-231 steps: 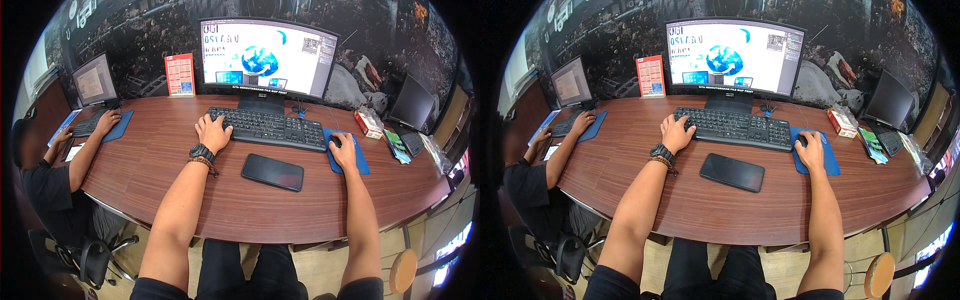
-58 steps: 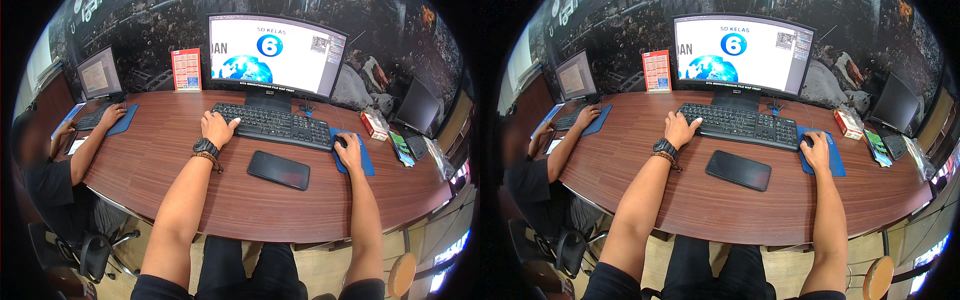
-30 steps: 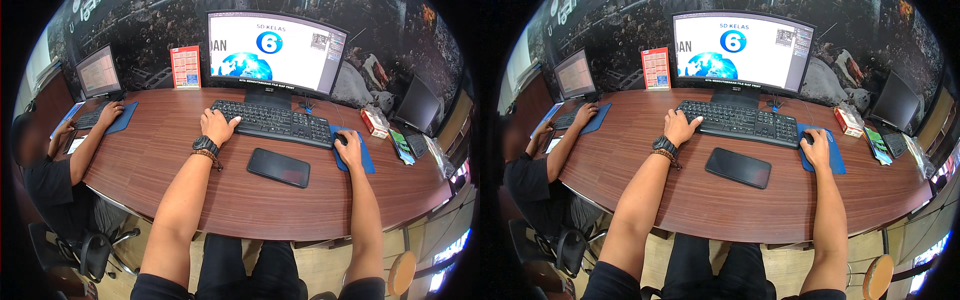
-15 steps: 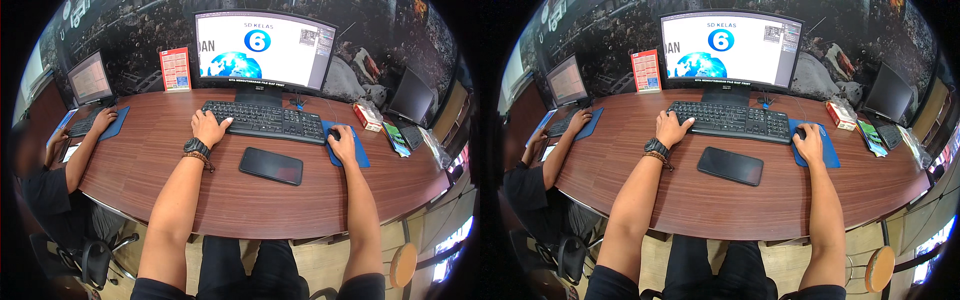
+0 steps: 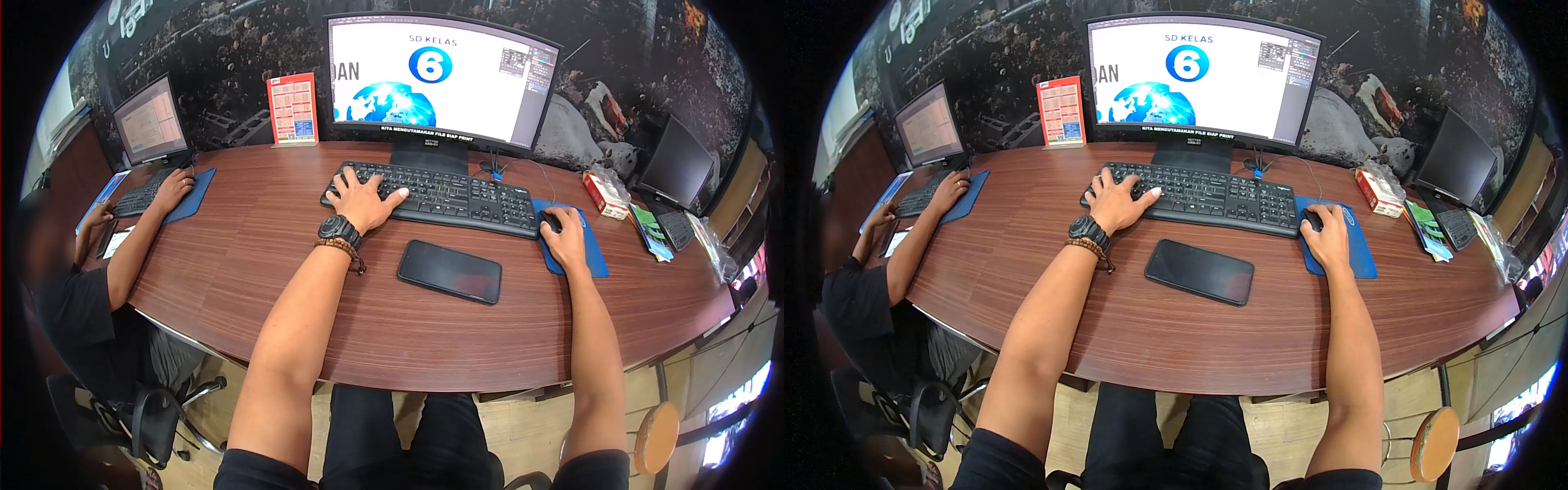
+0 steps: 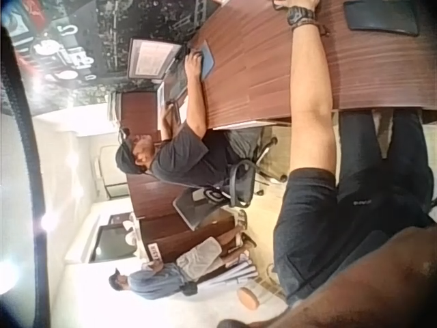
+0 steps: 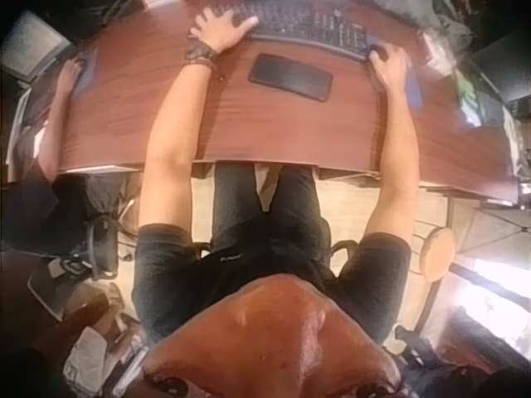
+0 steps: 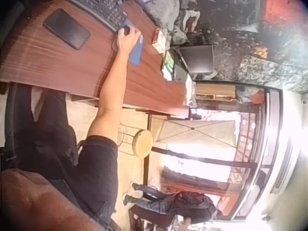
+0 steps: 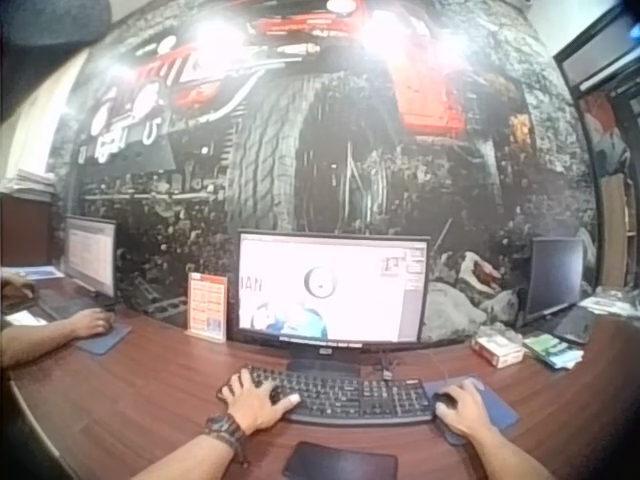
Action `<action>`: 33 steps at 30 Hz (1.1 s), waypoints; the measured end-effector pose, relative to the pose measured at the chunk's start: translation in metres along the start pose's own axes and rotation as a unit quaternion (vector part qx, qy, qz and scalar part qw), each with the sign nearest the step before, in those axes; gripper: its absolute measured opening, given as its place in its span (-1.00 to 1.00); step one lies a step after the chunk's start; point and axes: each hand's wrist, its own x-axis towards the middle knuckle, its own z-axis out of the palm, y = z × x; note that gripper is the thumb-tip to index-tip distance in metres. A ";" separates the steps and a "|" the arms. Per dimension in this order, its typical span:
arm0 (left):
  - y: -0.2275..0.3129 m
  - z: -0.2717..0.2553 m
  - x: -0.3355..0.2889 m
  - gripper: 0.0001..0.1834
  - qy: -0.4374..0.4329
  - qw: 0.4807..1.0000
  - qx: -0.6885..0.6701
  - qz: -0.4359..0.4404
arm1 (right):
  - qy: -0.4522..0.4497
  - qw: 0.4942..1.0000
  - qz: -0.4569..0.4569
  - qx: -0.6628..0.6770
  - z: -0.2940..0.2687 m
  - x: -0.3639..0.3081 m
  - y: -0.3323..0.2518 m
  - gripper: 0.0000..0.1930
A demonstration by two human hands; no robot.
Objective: Creating and reviewing digital designs on a computer monitor using a keyboard and mouse.
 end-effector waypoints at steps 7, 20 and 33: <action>-0.025 -0.005 0.004 -0.02 0.092 0.992 -0.055 -0.066 | -0.001 1.000 -0.006 0.001 0.002 0.002 0.005 -0.64; -0.024 -0.005 0.001 -0.07 0.077 0.996 -0.028 -0.046 | 0.007 1.000 -0.011 -0.002 0.002 0.002 0.006 -0.65; -0.026 -0.002 0.003 -0.07 0.076 0.996 -0.017 -0.051 | 0.006 1.000 -0.012 -0.008 0.004 0.003 0.007 -0.66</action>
